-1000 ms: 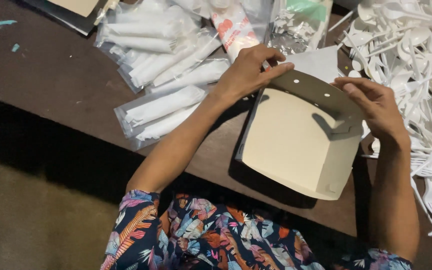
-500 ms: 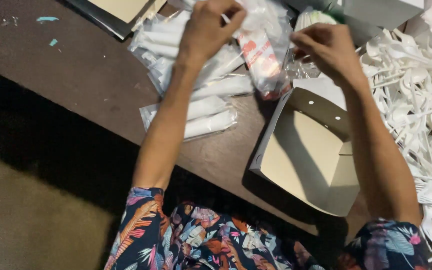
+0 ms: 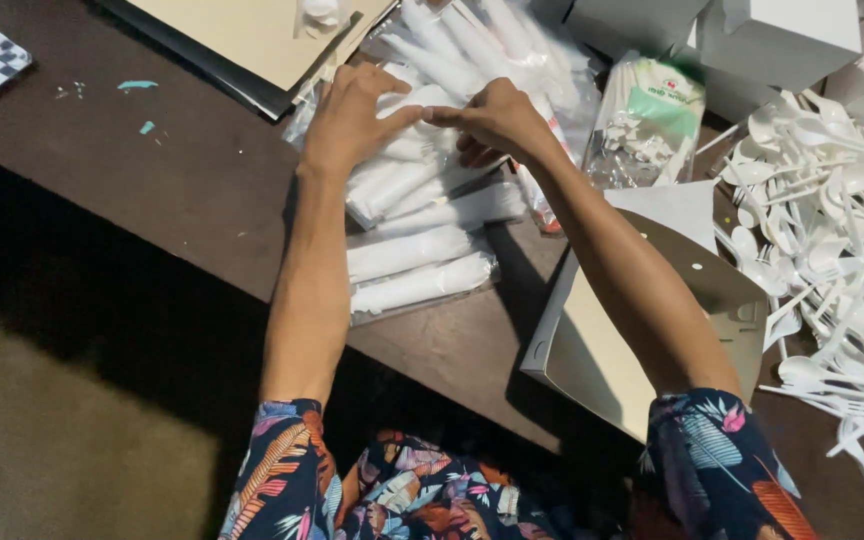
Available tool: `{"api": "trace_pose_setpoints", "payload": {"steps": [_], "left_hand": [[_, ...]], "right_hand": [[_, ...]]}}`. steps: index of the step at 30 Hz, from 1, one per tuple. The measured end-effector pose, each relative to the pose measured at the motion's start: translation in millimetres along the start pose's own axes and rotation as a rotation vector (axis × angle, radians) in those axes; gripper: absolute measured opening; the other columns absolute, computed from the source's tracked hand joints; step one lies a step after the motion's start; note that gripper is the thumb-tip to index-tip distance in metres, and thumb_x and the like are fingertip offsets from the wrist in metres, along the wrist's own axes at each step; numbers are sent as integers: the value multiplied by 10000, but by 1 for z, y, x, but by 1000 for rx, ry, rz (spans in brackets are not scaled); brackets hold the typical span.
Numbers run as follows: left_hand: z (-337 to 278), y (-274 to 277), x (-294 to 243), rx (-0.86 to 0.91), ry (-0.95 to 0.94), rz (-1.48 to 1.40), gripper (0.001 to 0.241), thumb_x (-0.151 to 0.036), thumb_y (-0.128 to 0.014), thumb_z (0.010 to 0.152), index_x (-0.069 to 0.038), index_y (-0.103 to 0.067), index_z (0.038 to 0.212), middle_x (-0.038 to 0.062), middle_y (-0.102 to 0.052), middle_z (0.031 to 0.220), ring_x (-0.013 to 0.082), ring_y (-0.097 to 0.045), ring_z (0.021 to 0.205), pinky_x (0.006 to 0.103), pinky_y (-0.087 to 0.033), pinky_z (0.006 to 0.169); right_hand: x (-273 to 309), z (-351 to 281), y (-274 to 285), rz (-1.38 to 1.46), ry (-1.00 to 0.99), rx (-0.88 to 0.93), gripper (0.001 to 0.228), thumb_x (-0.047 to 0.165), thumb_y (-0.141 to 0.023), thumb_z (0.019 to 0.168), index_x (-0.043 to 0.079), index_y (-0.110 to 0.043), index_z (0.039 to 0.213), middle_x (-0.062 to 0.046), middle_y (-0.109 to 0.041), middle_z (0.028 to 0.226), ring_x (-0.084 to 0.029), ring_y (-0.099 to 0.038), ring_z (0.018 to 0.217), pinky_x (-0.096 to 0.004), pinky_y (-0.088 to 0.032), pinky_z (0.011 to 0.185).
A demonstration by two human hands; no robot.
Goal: Packing individually wrapped plastic cutlery sets into a cardboard box
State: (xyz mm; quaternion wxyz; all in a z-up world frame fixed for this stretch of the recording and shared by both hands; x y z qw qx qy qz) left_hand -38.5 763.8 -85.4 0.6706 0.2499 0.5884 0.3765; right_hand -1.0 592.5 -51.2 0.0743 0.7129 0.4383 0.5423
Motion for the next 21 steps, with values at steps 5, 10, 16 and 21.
{"api": "trace_pose_setpoints", "payload": {"steps": [5, 10, 16, 21], "left_hand": [[2, 0, 7, -33, -21, -16, 419, -439, -794, 940, -131, -731, 1216, 68, -627, 1137, 286, -552, 1162, 486, -463, 823], [-3, 6, 11, 12, 144, -26, 499, -535, -800, 879, -230, -706, 1263, 112, -530, 1391, 335, -548, 1246, 541, -446, 984], [0, 3, 9, 3, 79, -41, 540, -529, -859, 855, -129, -745, 1198, 83, -706, 1155, 249, -688, 995, 464, -522, 756], [3, 6, -8, -38, -59, -89, 315, -385, -858, 909, -108, -713, 953, 73, -675, 1014, 237, -634, 952, 413, -493, 771]], "right_hand": [[-15, 19, -4, 97, 189, -9, 362, 314, -850, 858, 14, -678, 750, -139, -734, 719, -213, -775, 614, -289, -648, 548], [-25, 31, 3, 106, 273, -91, 318, 230, -879, 875, 99, -687, 658, -24, -679, 649, -82, -606, 593, -233, -481, 583], [-35, 35, 22, 229, 311, -227, 161, 178, -865, 859, 64, -757, 829, -49, -724, 716, -121, -686, 538, -231, -654, 501], [-28, 34, 47, 237, 587, -356, 134, 178, -852, 870, 62, -815, 926, -39, -772, 792, -104, -696, 627, -224, -567, 511]]}}
Point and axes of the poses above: each hand's wrist, its own z-axis towards the middle knuckle, its own y-axis out of the back of the hand, x = y × z, the point moved 7 cm from there along z, towards the middle knuckle
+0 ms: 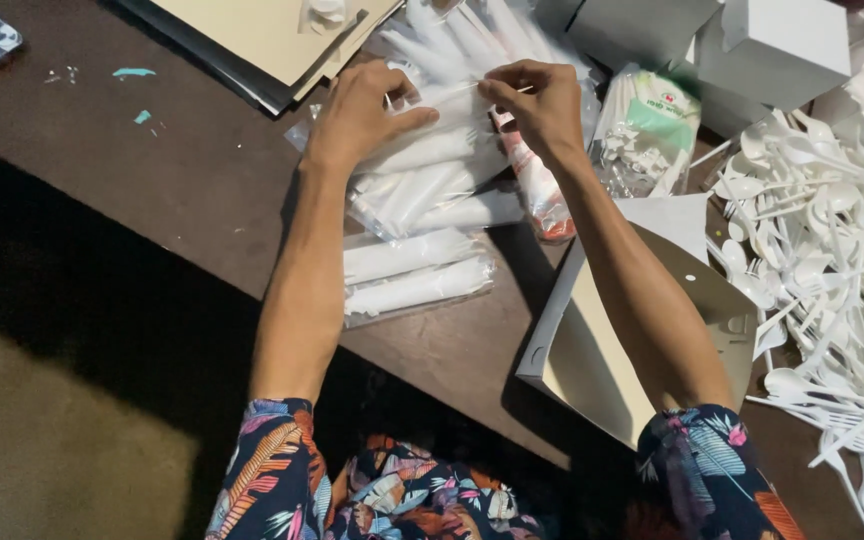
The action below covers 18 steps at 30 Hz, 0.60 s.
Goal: Packing individually wrapped plastic cutlery sets into a cardboard box
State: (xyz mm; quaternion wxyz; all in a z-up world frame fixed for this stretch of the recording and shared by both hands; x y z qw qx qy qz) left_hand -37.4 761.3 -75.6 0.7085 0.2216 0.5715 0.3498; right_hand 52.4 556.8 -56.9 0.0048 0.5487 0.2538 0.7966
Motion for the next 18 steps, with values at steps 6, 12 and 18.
{"api": "trace_pose_setpoints", "payload": {"steps": [6, 12, 18], "left_hand": [[-10, 10, -45, 45, -85, -201, 308, -387, -817, 910, -140, -671, 1023, -4, -690, 951, 154, -602, 883, 337, -461, 776], [-14, -21, -97, 302, 59, -536, 537, -333, -877, 756, -106, -734, 1221, -16, -726, 933, 71, -646, 830, 219, -519, 756], [-21, -59, -170, 454, -1, -676, 264, -253, -883, 809, -103, -667, 835, -21, -671, 764, 76, -651, 707, 220, -533, 595]], "right_hand": [[51, 3, 42, -72, 243, -27, 182, 275, -820, 926, 95, -812, 947, -21, -790, 908, -100, -712, 850, -258, -568, 759], [95, -25, 89, -97, 304, 56, 170, 170, -834, 981, 18, -784, 1039, -93, -773, 915, -111, -686, 719, -201, -564, 605], [80, -71, 155, 50, -59, -114, 300, 320, -833, 902, 134, -748, 1123, 6, -764, 968, -37, -696, 852, -160, -578, 711]]}}
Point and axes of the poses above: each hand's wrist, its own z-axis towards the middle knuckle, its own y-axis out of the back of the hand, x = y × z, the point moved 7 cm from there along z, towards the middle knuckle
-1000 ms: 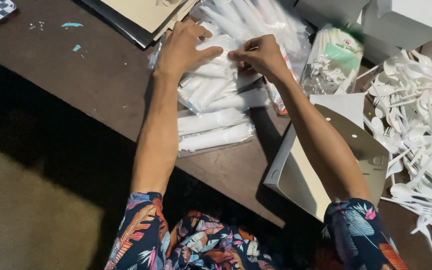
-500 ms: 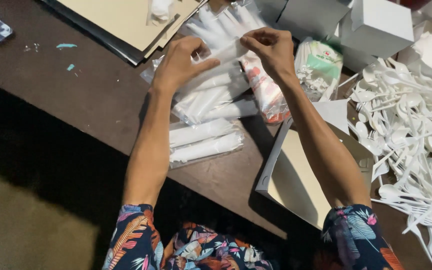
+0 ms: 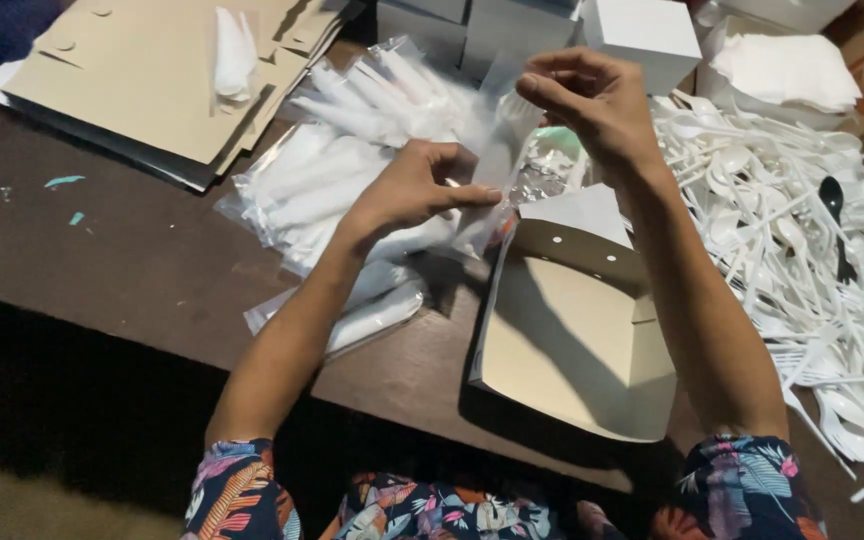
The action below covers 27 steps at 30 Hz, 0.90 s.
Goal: Packing individually wrapped plastic cutlery sets into a cardboard box
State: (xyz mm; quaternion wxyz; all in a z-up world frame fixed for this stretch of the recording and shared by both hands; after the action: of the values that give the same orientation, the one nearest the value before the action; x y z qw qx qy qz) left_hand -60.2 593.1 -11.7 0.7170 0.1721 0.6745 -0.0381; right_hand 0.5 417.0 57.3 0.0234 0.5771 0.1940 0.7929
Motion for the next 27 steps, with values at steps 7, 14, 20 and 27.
{"api": "trace_pose_setpoints", "payload": {"steps": [7, 14, 20, 27], "left_hand": [[4, -70, 4, 32, 150, -106, 371, -324, -858, 725, -97, -760, 1002, 11, -792, 975, 114, -744, 812, 244, -621, 603], [-9, -91, 13, 62, 134, -166, 308, -202, -868, 756, -42, -768, 999, 83, -792, 940, 152, -748, 752, 226, -637, 561], [-14, -92, 10, 75, 42, -127, 335, -206, -879, 735, -60, -761, 1012, 93, -818, 990, 176, -803, 811, 257, -693, 634], [-22, -104, 8, 216, 121, -279, 375, -181, -785, 829, -68, -744, 1185, 108, -813, 1077, 192, -796, 913, 284, -692, 753]], "right_hand": [[-54, -59, 46, 226, -195, -3, 296, 147, -796, 886, 57, -722, 1158, -41, -762, 1059, -116, -728, 895, -217, -650, 749], [-85, -89, 57, 309, -214, -21, 196, 123, -824, 878, 40, -721, 1022, -65, -748, 935, -152, -746, 812, -240, -666, 719], [-61, -94, 54, 251, -114, 70, 221, 83, -765, 953, 17, -682, 1146, -59, -713, 1011, -128, -715, 873, -209, -670, 742], [-42, -100, 57, 187, 32, 100, 308, 62, -741, 1000, -8, -625, 1276, -116, -699, 1095, -180, -723, 893, -223, -668, 718]]}}
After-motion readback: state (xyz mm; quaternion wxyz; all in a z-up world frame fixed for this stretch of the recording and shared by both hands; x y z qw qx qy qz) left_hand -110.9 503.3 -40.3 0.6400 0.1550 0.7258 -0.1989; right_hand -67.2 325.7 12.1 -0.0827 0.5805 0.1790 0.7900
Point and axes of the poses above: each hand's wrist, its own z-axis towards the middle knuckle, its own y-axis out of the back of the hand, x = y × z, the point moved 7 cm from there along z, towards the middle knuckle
